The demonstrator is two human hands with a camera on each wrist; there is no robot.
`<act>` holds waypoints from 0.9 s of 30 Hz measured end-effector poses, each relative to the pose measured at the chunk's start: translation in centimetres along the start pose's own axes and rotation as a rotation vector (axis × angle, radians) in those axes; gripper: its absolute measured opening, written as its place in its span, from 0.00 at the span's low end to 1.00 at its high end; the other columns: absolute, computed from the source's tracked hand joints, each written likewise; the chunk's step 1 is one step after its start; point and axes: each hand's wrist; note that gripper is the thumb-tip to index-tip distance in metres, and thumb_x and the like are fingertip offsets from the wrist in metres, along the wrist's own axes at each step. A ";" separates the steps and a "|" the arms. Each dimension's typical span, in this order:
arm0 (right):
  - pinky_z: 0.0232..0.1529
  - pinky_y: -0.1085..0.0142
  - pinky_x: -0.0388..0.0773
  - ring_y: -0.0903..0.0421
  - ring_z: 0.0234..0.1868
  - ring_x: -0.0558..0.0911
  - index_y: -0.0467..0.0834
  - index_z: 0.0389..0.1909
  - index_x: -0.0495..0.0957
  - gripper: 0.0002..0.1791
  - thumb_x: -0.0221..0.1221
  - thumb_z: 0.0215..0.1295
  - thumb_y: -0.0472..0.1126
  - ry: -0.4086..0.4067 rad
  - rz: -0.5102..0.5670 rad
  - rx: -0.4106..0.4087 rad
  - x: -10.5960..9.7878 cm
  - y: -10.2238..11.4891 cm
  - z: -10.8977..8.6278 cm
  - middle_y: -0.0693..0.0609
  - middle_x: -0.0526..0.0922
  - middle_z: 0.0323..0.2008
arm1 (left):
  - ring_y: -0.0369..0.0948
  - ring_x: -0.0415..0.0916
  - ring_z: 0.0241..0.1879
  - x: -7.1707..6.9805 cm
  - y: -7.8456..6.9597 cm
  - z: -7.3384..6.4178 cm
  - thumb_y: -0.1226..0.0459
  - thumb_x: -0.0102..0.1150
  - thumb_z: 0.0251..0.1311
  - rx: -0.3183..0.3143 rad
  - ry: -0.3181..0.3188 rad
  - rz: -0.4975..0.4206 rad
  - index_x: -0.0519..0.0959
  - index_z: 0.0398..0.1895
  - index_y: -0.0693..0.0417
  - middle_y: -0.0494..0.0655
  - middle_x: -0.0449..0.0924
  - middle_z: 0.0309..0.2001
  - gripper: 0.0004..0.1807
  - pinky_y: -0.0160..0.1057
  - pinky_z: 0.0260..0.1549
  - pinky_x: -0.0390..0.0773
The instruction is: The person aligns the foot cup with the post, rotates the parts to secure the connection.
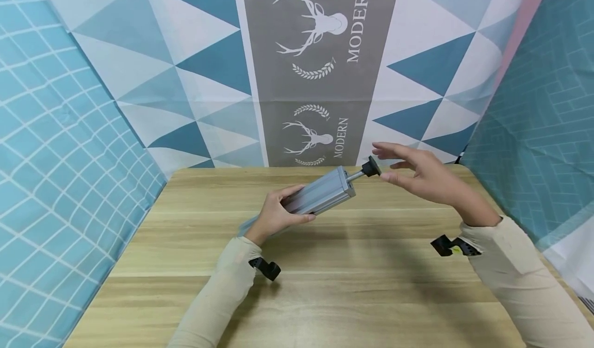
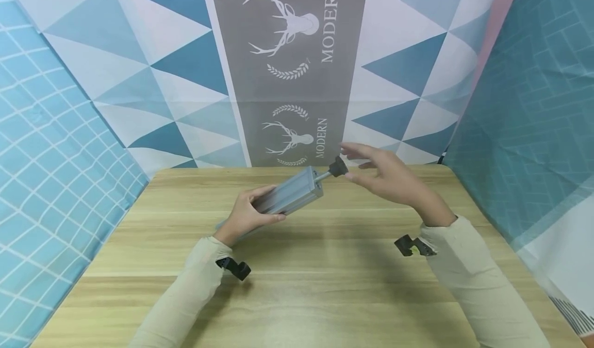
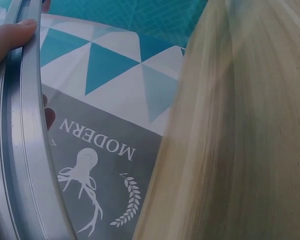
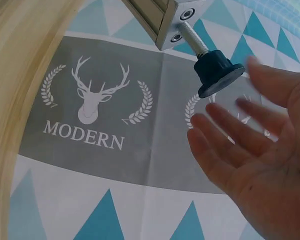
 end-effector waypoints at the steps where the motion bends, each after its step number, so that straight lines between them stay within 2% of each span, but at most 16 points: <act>1: 0.55 0.51 0.72 0.46 0.64 0.70 0.46 0.72 0.60 0.35 0.61 0.64 0.35 0.015 -0.002 -0.016 0.1 -0.1 0.1 0.45 0.66 0.68 | 0.39 0.78 0.49 -0.1 0.0 0.0 0.58 0.80 0.36 -0.001 0.000 0.000 0.80 0.56 0.39 0.40 0.81 0.53 0.36 0.43 0.47 0.75; 5: 0.52 0.50 0.75 0.46 0.60 0.74 0.46 0.69 0.64 0.38 0.65 0.57 0.28 0.027 -0.029 -0.063 0.7 -0.3 0.4 0.45 0.69 0.66 | 0.39 0.78 0.48 -0.3 -0.1 -0.1 0.59 0.81 0.36 0.004 -0.010 0.006 0.80 0.56 0.41 0.41 0.81 0.53 0.36 0.42 0.46 0.75; 9: 0.45 0.57 0.79 0.51 0.46 0.83 0.43 0.63 0.71 0.34 0.66 0.53 0.26 -0.062 -0.095 -0.128 1.2 -0.4 0.7 0.44 0.77 0.57 | 0.41 0.78 0.48 -0.3 -0.3 -0.3 0.61 0.81 0.35 0.012 -0.022 -0.011 0.80 0.56 0.47 0.45 0.81 0.53 0.37 0.40 0.45 0.75; 11: 0.40 0.62 0.80 0.55 0.39 0.84 0.41 0.61 0.74 0.31 0.66 0.53 0.27 -0.093 -0.120 -0.135 1.2 -0.3 0.9 0.44 0.81 0.51 | 0.42 0.78 0.47 -0.2 -0.3 -0.3 0.63 0.81 0.34 0.013 -0.028 -0.019 0.80 0.56 0.49 0.47 0.81 0.52 0.37 0.40 0.45 0.75; 13: 0.36 0.65 0.80 0.58 0.34 0.82 0.39 0.59 0.75 0.26 0.65 0.57 0.32 -0.094 -0.140 -0.094 1.1 0.0 1.0 0.46 0.84 0.43 | 0.42 0.78 0.48 -0.1 -0.3 -0.2 0.64 0.81 0.34 0.016 -0.034 -0.022 0.80 0.56 0.50 0.47 0.81 0.53 0.37 0.40 0.45 0.75; 16: 0.30 0.65 0.76 0.59 0.28 0.79 0.38 0.50 0.80 0.16 0.60 0.67 0.43 -0.071 -0.136 0.049 1.0 0.3 1.2 0.51 0.83 0.31 | 0.41 0.78 0.48 0.1 -0.2 -0.2 0.63 0.81 0.34 0.025 -0.028 -0.014 0.80 0.56 0.49 0.46 0.81 0.53 0.37 0.40 0.46 0.74; 18: 0.28 0.62 0.74 0.57 0.26 0.78 0.40 0.42 0.82 0.17 0.55 0.70 0.50 -0.054 -0.139 0.136 0.9 0.6 1.1 0.52 0.82 0.26 | 0.40 0.78 0.49 0.2 -0.1 -0.1 0.61 0.81 0.35 0.028 -0.017 -0.008 0.80 0.56 0.48 0.44 0.80 0.54 0.37 0.40 0.46 0.74; 20: 0.30 0.59 0.75 0.55 0.28 0.80 0.40 0.43 0.82 0.20 0.53 0.71 0.52 -0.041 -0.132 0.168 0.8 0.7 1.0 0.49 0.84 0.29 | 0.40 0.78 0.49 0.2 -0.1 -0.1 0.60 0.81 0.35 0.025 -0.006 -0.006 0.80 0.56 0.46 0.43 0.80 0.54 0.37 0.39 0.46 0.74; 21: 0.33 0.57 0.77 0.53 0.32 0.82 0.41 0.47 0.81 0.19 0.53 0.71 0.52 -0.030 -0.127 0.158 0.7 0.6 0.9 0.47 0.84 0.34 | 0.40 0.78 0.49 0.2 0.0 -0.1 0.59 0.81 0.36 0.023 -0.004 -0.007 0.80 0.56 0.45 0.42 0.80 0.54 0.36 0.39 0.46 0.74; 23: 0.41 0.52 0.78 0.49 0.41 0.83 0.40 0.58 0.75 0.20 0.56 0.70 0.45 -0.006 -0.084 0.099 0.4 0.5 0.8 0.43 0.82 0.48 | 0.40 0.78 0.48 0.2 0.0 0.0 0.60 0.81 0.36 0.023 -0.005 -0.015 0.80 0.56 0.44 0.43 0.80 0.53 0.36 0.40 0.45 0.75; 25: 0.47 0.50 0.78 0.47 0.48 0.82 0.42 0.67 0.67 0.28 0.59 0.67 0.38 0.017 -0.046 0.016 0.3 0.3 0.7 0.42 0.76 0.58 | 0.41 0.78 0.48 0.1 -0.1 0.0 0.61 0.80 0.36 0.019 -0.012 -0.026 0.80 0.56 0.45 0.44 0.81 0.53 0.36 0.40 0.45 0.75; 27: 0.49 0.50 0.76 0.47 0.51 0.81 0.44 0.68 0.66 0.31 0.61 0.63 0.32 0.025 -0.027 -0.055 0.3 0.0 0.8 0.42 0.73 0.62 | 0.41 0.78 0.47 0.0 -0.1 0.0 0.62 0.80 0.36 0.017 -0.020 -0.031 0.80 0.56 0.46 0.45 0.81 0.53 0.36 0.40 0.45 0.75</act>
Point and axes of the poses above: each hand's wrist, its own z-axis towards the middle knuckle, its own x-axis out of the palm, y = z × x
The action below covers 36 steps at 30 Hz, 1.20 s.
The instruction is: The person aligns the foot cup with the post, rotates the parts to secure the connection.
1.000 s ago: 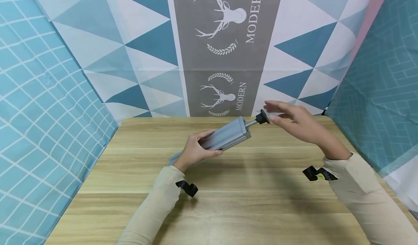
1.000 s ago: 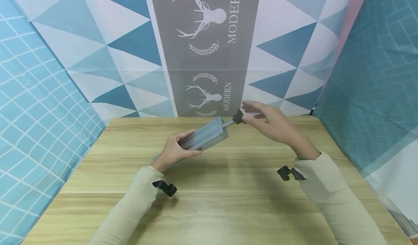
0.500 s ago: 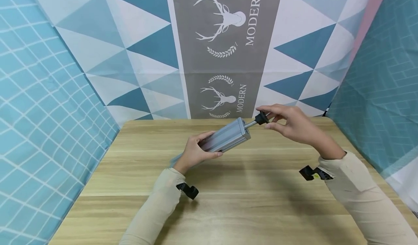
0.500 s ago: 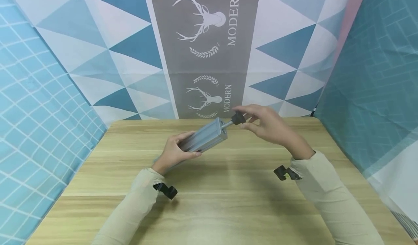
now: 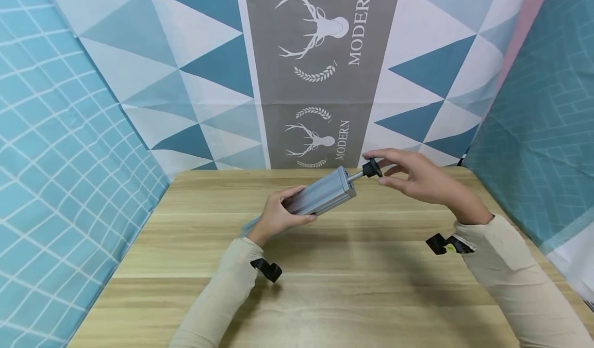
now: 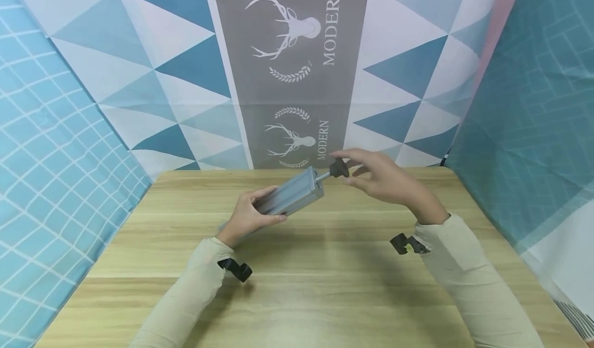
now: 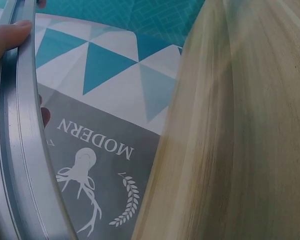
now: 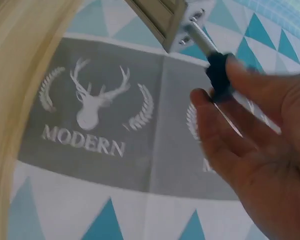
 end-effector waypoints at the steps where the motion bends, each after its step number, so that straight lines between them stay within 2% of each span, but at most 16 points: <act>1: 0.49 0.52 0.77 0.49 0.50 0.81 0.43 0.67 0.67 0.32 0.62 0.61 0.31 -0.007 -0.008 -0.023 0.0 -0.1 0.1 0.43 0.74 0.61 | 0.41 0.78 0.48 0.0 0.0 0.0 0.62 0.80 0.35 0.000 -0.002 0.002 0.80 0.56 0.46 0.45 0.81 0.53 0.36 0.41 0.45 0.75; 3: 0.46 0.56 0.79 0.52 0.45 0.83 0.42 0.65 0.69 0.30 0.63 0.60 0.30 -0.028 -0.039 -0.040 0.1 -0.2 0.1 0.44 0.77 0.57 | 0.41 0.78 0.48 -0.1 0.0 0.1 0.62 0.81 0.35 0.005 -0.006 0.017 0.80 0.56 0.46 0.44 0.81 0.53 0.36 0.40 0.45 0.75; 5: 0.44 0.58 0.79 0.54 0.42 0.82 0.40 0.63 0.71 0.27 0.62 0.62 0.32 -0.046 -0.067 -0.021 0.1 -0.1 0.2 0.45 0.80 0.52 | 0.40 0.78 0.48 -0.1 0.0 0.2 0.61 0.81 0.35 0.016 -0.003 0.026 0.80 0.56 0.46 0.44 0.81 0.53 0.36 0.40 0.45 0.75; 8: 0.36 0.61 0.78 0.55 0.35 0.81 0.37 0.59 0.74 0.21 0.58 0.68 0.41 -0.047 -0.073 0.076 0.2 0.1 0.4 0.47 0.83 0.41 | 0.40 0.78 0.48 -0.1 -0.1 0.3 0.61 0.81 0.35 0.023 0.004 0.033 0.80 0.56 0.46 0.44 0.81 0.53 0.37 0.40 0.46 0.75; 11: 0.31 0.62 0.75 0.56 0.30 0.79 0.37 0.53 0.78 0.21 0.54 0.71 0.50 -0.052 -0.060 0.183 0.5 0.2 0.6 0.50 0.83 0.32 | 0.40 0.78 0.49 -0.1 -0.2 0.3 0.61 0.81 0.36 0.014 0.009 0.023 0.80 0.56 0.48 0.45 0.81 0.53 0.37 0.40 0.46 0.75; 13: 0.29 0.61 0.74 0.55 0.28 0.79 0.38 0.48 0.80 0.22 0.53 0.71 0.53 -0.064 -0.051 0.231 0.6 0.3 0.7 0.50 0.82 0.29 | 0.41 0.78 0.49 -0.1 -0.2 0.3 0.61 0.80 0.36 0.010 0.013 0.020 0.80 0.57 0.49 0.46 0.81 0.53 0.37 0.40 0.46 0.75; 15: 0.30 0.60 0.74 0.54 0.29 0.80 0.39 0.47 0.80 0.22 0.52 0.71 0.53 -0.067 -0.050 0.243 0.7 0.3 0.7 0.49 0.83 0.29 | 0.42 0.78 0.49 -0.1 -0.3 0.2 0.62 0.80 0.36 0.006 0.016 0.014 0.79 0.57 0.50 0.47 0.81 0.53 0.36 0.40 0.46 0.75; 17: 0.33 0.57 0.77 0.52 0.33 0.81 0.39 0.53 0.78 0.22 0.53 0.71 0.52 -0.050 -0.050 0.230 0.7 0.3 0.6 0.46 0.83 0.34 | 0.43 0.78 0.49 -0.1 -0.3 0.2 0.63 0.81 0.36 0.006 0.010 0.014 0.79 0.57 0.51 0.48 0.81 0.53 0.37 0.42 0.47 0.74; 19: 0.41 0.52 0.78 0.48 0.42 0.82 0.40 0.62 0.72 0.25 0.55 0.70 0.50 -0.021 -0.039 0.199 0.6 0.3 0.6 0.42 0.82 0.47 | 0.43 0.78 0.49 -0.2 -0.2 0.2 0.63 0.81 0.35 0.000 -0.003 0.015 0.80 0.56 0.51 0.49 0.81 0.53 0.37 0.42 0.47 0.74; 22: 0.51 0.46 0.75 0.43 0.54 0.78 0.45 0.71 0.61 0.33 0.60 0.67 0.44 0.014 -0.016 0.127 0.3 0.4 0.5 0.42 0.71 0.64 | 0.43 0.78 0.48 -0.3 -0.2 0.2 0.63 0.81 0.34 -0.016 -0.027 0.018 0.80 0.56 0.52 0.49 0.81 0.53 0.37 0.42 0.46 0.74; 24: 0.53 0.45 0.73 0.42 0.58 0.75 0.46 0.72 0.60 0.36 0.62 0.64 0.38 0.015 -0.009 0.066 0.2 0.3 0.5 0.43 0.65 0.68 | 0.42 0.78 0.48 -0.4 -0.2 0.2 0.63 0.81 0.34 -0.032 -0.037 0.016 0.80 0.56 0.52 0.49 0.81 0.53 0.37 0.41 0.46 0.75; 28: 0.51 0.49 0.75 0.43 0.58 0.76 0.46 0.69 0.64 0.37 0.62 0.59 0.27 -0.026 -0.024 -0.063 0.1 0.1 0.5 0.44 0.68 0.66 | 0.41 0.78 0.47 -0.5 -0.1 0.1 0.63 0.81 0.34 -0.046 -0.043 0.018 0.79 0.57 0.53 0.48 0.81 0.52 0.38 0.41 0.45 0.75; 31: 0.48 0.53 0.77 0.46 0.54 0.79 0.43 0.66 0.68 0.34 0.63 0.57 0.25 -0.058 -0.042 -0.111 0.1 0.1 0.6 0.43 0.74 0.61 | 0.42 0.78 0.47 -0.5 -0.1 0.0 0.63 0.81 0.34 -0.037 -0.039 0.012 0.79 0.57 0.53 0.49 0.81 0.52 0.38 0.41 0.45 0.75; 33: 0.46 0.54 0.78 0.49 0.49 0.81 0.40 0.63 0.71 0.28 0.62 0.60 0.28 -0.070 -0.064 -0.078 0.1 0.3 0.7 0.44 0.79 0.55 | 0.43 0.78 0.47 -0.5 -0.1 -0.1 0.64 0.81 0.34 -0.027 -0.031 0.004 0.79 0.57 0.54 0.50 0.81 0.52 0.38 0.41 0.45 0.75; 36: 0.41 0.57 0.79 0.53 0.41 0.82 0.37 0.57 0.76 0.20 0.59 0.66 0.38 -0.081 -0.076 0.053 0.2 0.5 0.7 0.45 0.83 0.45 | 0.43 0.78 0.47 -0.4 -0.1 -0.1 0.65 0.81 0.34 -0.012 -0.019 -0.004 0.79 0.57 0.53 0.50 0.81 0.52 0.37 0.39 0.45 0.75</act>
Point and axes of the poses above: each hand's wrist, its own z-axis towards the middle knuckle, its own x-axis out of the palm, y = z × x
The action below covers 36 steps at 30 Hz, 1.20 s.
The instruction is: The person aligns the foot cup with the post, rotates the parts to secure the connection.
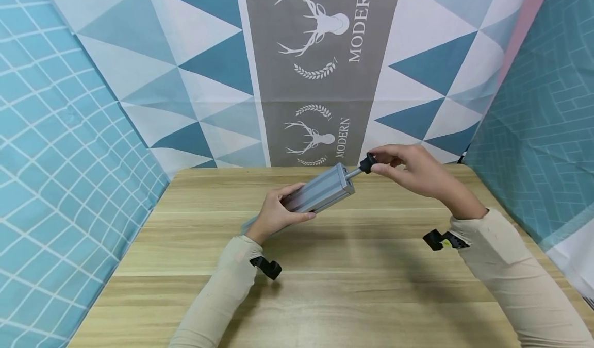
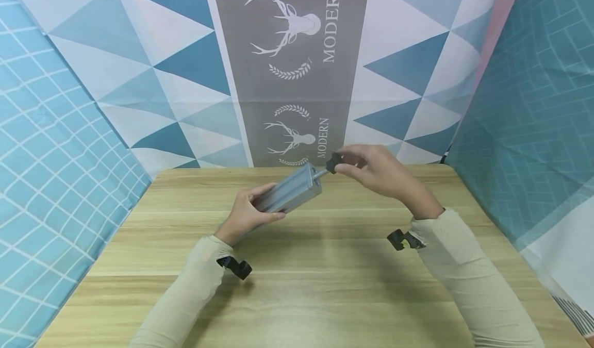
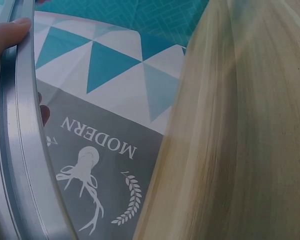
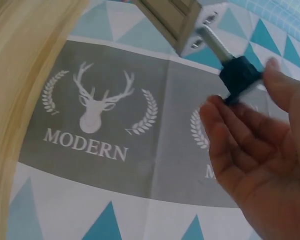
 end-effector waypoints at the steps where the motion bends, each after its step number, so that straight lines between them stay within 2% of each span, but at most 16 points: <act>1: 0.40 0.59 0.78 0.54 0.38 0.81 0.37 0.55 0.77 0.19 0.58 0.68 0.42 0.000 -0.007 0.049 0.1 0.0 0.0 0.47 0.84 0.41 | 0.43 0.78 0.48 0.0 -0.4 -0.1 0.66 0.80 0.35 -0.002 0.005 0.004 0.79 0.57 0.54 0.51 0.81 0.52 0.37 0.40 0.46 0.74; 4: 0.34 0.62 0.76 0.56 0.32 0.80 0.38 0.49 0.81 0.19 0.56 0.69 0.50 -0.011 -0.004 0.147 0.4 0.1 0.1 0.49 0.84 0.35 | 0.44 0.78 0.48 0.0 -1.9 -0.3 0.67 0.79 0.37 0.005 0.018 0.017 0.79 0.56 0.57 0.53 0.81 0.53 0.36 0.41 0.47 0.74; 7: 0.32 0.62 0.75 0.56 0.30 0.80 0.39 0.47 0.82 0.20 0.56 0.69 0.51 -0.014 -0.001 0.166 0.5 0.1 0.1 0.49 0.84 0.33 | 0.46 0.78 0.49 -0.1 -3.6 -0.5 0.70 0.78 0.38 0.006 0.034 0.023 0.78 0.56 0.61 0.56 0.80 0.54 0.35 0.43 0.48 0.74; 11: 0.42 0.55 0.78 0.50 0.40 0.82 0.37 0.58 0.76 0.23 0.56 0.69 0.48 0.034 0.010 0.153 0.2 0.1 0.0 0.42 0.84 0.45 | 0.46 0.77 0.49 -0.1 -3.7 -0.5 0.70 0.78 0.38 0.006 0.030 0.027 0.78 0.56 0.62 0.57 0.80 0.54 0.35 0.41 0.47 0.74; 14: 0.51 0.49 0.75 0.45 0.52 0.80 0.40 0.67 0.67 0.31 0.61 0.65 0.46 0.090 0.025 0.101 0.0 0.0 0.0 0.40 0.76 0.59 | 0.46 0.77 0.49 -0.1 -3.7 -0.6 0.70 0.78 0.38 -0.004 0.026 0.030 0.78 0.56 0.62 0.57 0.79 0.54 0.35 0.42 0.47 0.74; 17: 0.53 0.47 0.73 0.43 0.57 0.77 0.46 0.70 0.63 0.37 0.65 0.60 0.37 0.116 0.046 0.007 -0.1 -0.3 0.0 0.42 0.69 0.65 | 0.46 0.77 0.49 -0.1 -3.8 -0.6 0.69 0.78 0.38 -0.014 0.026 0.035 0.78 0.56 0.62 0.56 0.79 0.54 0.35 0.42 0.48 0.74; 20: 0.51 0.49 0.75 0.44 0.54 0.79 0.45 0.68 0.66 0.38 0.65 0.56 0.27 0.106 0.056 -0.101 -0.2 -0.5 0.1 0.43 0.72 0.63 | 0.46 0.77 0.50 -0.2 -4.0 -0.6 0.69 0.78 0.38 -0.017 0.030 0.038 0.78 0.57 0.61 0.56 0.79 0.55 0.35 0.43 0.48 0.74; 23: 0.47 0.53 0.78 0.48 0.47 0.83 0.41 0.64 0.70 0.33 0.64 0.56 0.26 0.077 0.034 -0.133 -0.3 -0.5 0.1 0.43 0.79 0.54 | 0.47 0.77 0.51 -0.2 -4.0 -0.6 0.69 0.77 0.39 -0.016 0.036 0.029 0.77 0.57 0.61 0.57 0.79 0.55 0.35 0.44 0.49 0.74; 25: 0.45 0.56 0.79 0.52 0.42 0.84 0.38 0.61 0.73 0.27 0.63 0.60 0.30 0.062 0.007 -0.092 -0.3 -0.4 0.0 0.45 0.83 0.47 | 0.48 0.77 0.51 -0.2 -4.1 -0.6 0.70 0.77 0.39 -0.011 0.038 0.024 0.77 0.57 0.62 0.57 0.78 0.55 0.35 0.44 0.49 0.73; 29: 0.37 0.60 0.78 0.55 0.35 0.82 0.36 0.56 0.77 0.21 0.60 0.66 0.43 0.054 -0.015 0.064 -0.3 0.0 0.0 0.49 0.86 0.36 | 0.48 0.77 0.51 -0.2 -4.0 -0.6 0.70 0.77 0.39 -0.010 0.041 0.023 0.77 0.57 0.62 0.57 0.78 0.56 0.36 0.44 0.50 0.73; 32: 0.34 0.61 0.77 0.55 0.32 0.82 0.36 0.53 0.79 0.22 0.58 0.68 0.49 0.048 0.001 0.145 0.0 0.1 0.1 0.48 0.86 0.34 | 0.47 0.77 0.52 -0.2 -4.0 -0.6 0.70 0.77 0.39 -0.011 0.042 0.025 0.77 0.58 0.61 0.57 0.78 0.56 0.36 0.44 0.50 0.74; 36: 0.34 0.60 0.77 0.57 0.31 0.82 0.37 0.50 0.80 0.22 0.56 0.68 0.52 0.044 0.007 0.182 0.3 0.1 0.1 0.47 0.86 0.34 | 0.47 0.76 0.52 -0.1 -3.9 -0.6 0.70 0.77 0.39 -0.015 0.046 0.031 0.77 0.58 0.60 0.56 0.78 0.56 0.36 0.44 0.50 0.74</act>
Point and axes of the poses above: each hand's wrist, its own z-axis towards the middle knuckle, its own x-axis out of the palm, y = z × x
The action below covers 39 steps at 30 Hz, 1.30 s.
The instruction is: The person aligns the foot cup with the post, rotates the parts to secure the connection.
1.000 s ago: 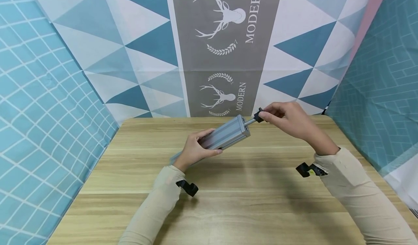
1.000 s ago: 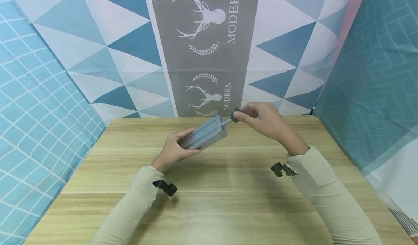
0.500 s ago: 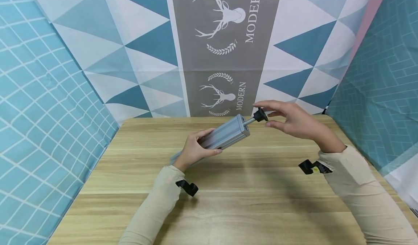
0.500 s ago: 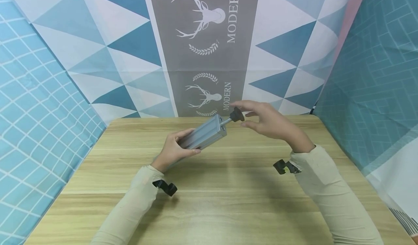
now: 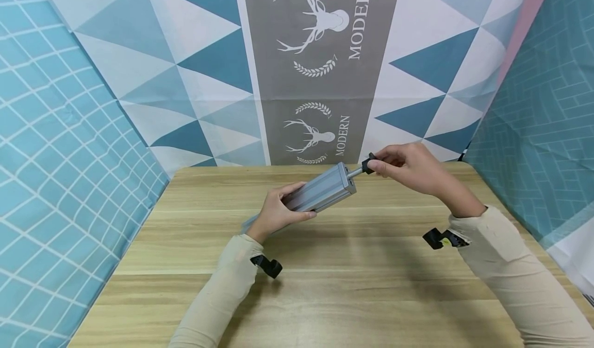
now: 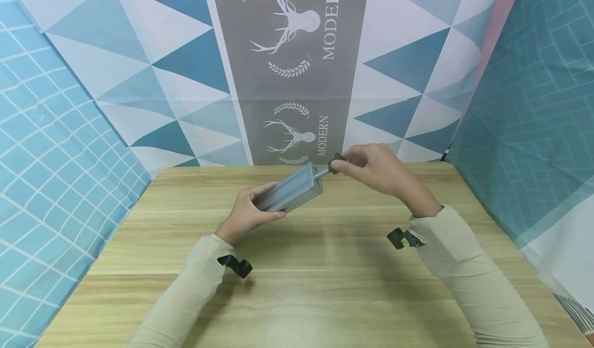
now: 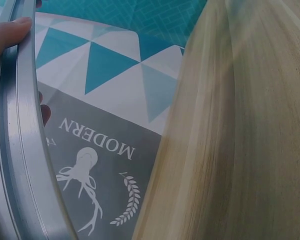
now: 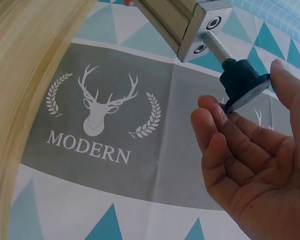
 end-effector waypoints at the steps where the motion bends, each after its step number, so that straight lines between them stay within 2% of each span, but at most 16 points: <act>1: 0.34 0.60 0.77 0.57 0.31 0.82 0.37 0.50 0.80 0.22 0.56 0.68 0.52 0.000 -0.003 0.002 0.0 0.0 0.0 0.47 0.86 0.35 | 0.47 0.76 0.51 0.0 0.0 0.0 0.69 0.77 0.39 -0.001 0.001 0.000 0.77 0.58 0.60 0.56 0.78 0.56 0.36 0.44 0.50 0.74; 5: 0.38 0.57 0.78 0.54 0.36 0.83 0.37 0.57 0.76 0.25 0.58 0.67 0.50 0.026 -0.017 -0.031 -0.3 0.0 -0.1 0.45 0.85 0.40 | 0.47 0.77 0.51 0.0 0.0 0.0 0.69 0.77 0.39 -0.006 0.001 0.000 0.77 0.58 0.60 0.56 0.78 0.56 0.36 0.45 0.49 0.73; 8: 0.46 0.51 0.78 0.48 0.45 0.83 0.41 0.65 0.69 0.30 0.63 0.63 0.45 0.066 -0.009 -0.112 -0.5 0.0 -0.1 0.43 0.81 0.52 | 0.47 0.77 0.51 0.0 0.0 0.0 0.69 0.77 0.39 -0.001 0.002 -0.001 0.77 0.58 0.61 0.56 0.78 0.56 0.36 0.45 0.49 0.74; 11: 0.52 0.48 0.75 0.46 0.53 0.80 0.44 0.68 0.66 0.36 0.66 0.58 0.36 0.098 0.011 -0.208 -0.7 0.0 0.0 0.43 0.74 0.61 | 0.47 0.77 0.51 0.1 0.0 0.0 0.69 0.77 0.39 0.007 0.005 0.002 0.77 0.58 0.61 0.57 0.79 0.55 0.36 0.44 0.49 0.74; 13: 0.52 0.49 0.75 0.46 0.53 0.80 0.45 0.67 0.66 0.36 0.66 0.56 0.30 0.103 0.014 -0.259 -0.8 0.0 0.0 0.44 0.73 0.61 | 0.47 0.77 0.50 0.1 0.1 0.0 0.69 0.77 0.39 0.011 0.005 0.004 0.77 0.58 0.61 0.57 0.79 0.55 0.36 0.44 0.49 0.74; 17: 0.47 0.53 0.78 0.49 0.49 0.82 0.42 0.64 0.70 0.35 0.66 0.54 0.25 0.083 -0.020 -0.315 -0.8 0.0 0.0 0.45 0.80 0.54 | 0.46 0.77 0.50 0.1 0.2 0.0 0.70 0.77 0.39 0.017 0.003 0.001 0.77 0.57 0.61 0.57 0.79 0.55 0.35 0.44 0.48 0.74; 19: 0.45 0.54 0.79 0.51 0.45 0.84 0.41 0.63 0.72 0.33 0.66 0.53 0.26 0.070 -0.035 -0.311 -0.8 0.0 -0.1 0.46 0.82 0.50 | 0.46 0.77 0.50 0.1 0.2 0.0 0.70 0.77 0.39 0.019 0.005 0.000 0.78 0.57 0.61 0.57 0.79 0.54 0.35 0.43 0.48 0.74; 22: 0.43 0.54 0.79 0.55 0.40 0.84 0.38 0.62 0.72 0.29 0.65 0.58 0.32 0.060 -0.049 -0.259 -0.7 0.1 -0.1 0.47 0.85 0.43 | 0.46 0.77 0.50 0.0 0.2 0.0 0.70 0.77 0.39 0.023 0.005 0.000 0.78 0.57 0.62 0.57 0.79 0.54 0.35 0.43 0.48 0.74; 27: 0.38 0.58 0.79 0.58 0.34 0.84 0.36 0.57 0.76 0.23 0.58 0.68 0.47 0.046 -0.031 -0.085 -0.5 0.3 0.0 0.50 0.86 0.35 | 0.47 0.77 0.50 0.1 0.2 0.0 0.70 0.77 0.39 0.027 0.005 -0.009 0.78 0.57 0.61 0.57 0.79 0.54 0.35 0.45 0.49 0.74; 31: 0.34 0.59 0.78 0.55 0.32 0.84 0.35 0.53 0.79 0.24 0.55 0.70 0.51 0.025 0.013 0.007 -0.2 0.3 0.0 0.48 0.86 0.33 | 0.46 0.78 0.50 0.2 0.2 0.0 0.70 0.77 0.39 0.030 0.013 -0.016 0.78 0.57 0.61 0.57 0.80 0.54 0.35 0.44 0.49 0.74; 36: 0.39 0.56 0.80 0.52 0.37 0.85 0.35 0.57 0.76 0.24 0.54 0.70 0.50 0.037 0.015 -0.007 -0.1 0.2 -0.1 0.44 0.86 0.39 | 0.46 0.78 0.49 0.2 0.2 0.0 0.70 0.77 0.39 0.032 0.012 -0.022 0.78 0.57 0.61 0.57 0.80 0.53 0.35 0.44 0.48 0.74; 39: 0.48 0.50 0.77 0.47 0.48 0.83 0.40 0.65 0.69 0.30 0.60 0.66 0.49 0.066 0.012 -0.062 -0.2 0.1 -0.2 0.42 0.80 0.54 | 0.45 0.78 0.49 0.2 0.2 0.0 0.70 0.77 0.39 0.028 0.009 -0.021 0.78 0.57 0.62 0.57 0.80 0.53 0.35 0.42 0.48 0.74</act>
Point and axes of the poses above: each hand's wrist, its own z-axis towards the middle knuckle, its own x-axis out of the palm, y = z × x
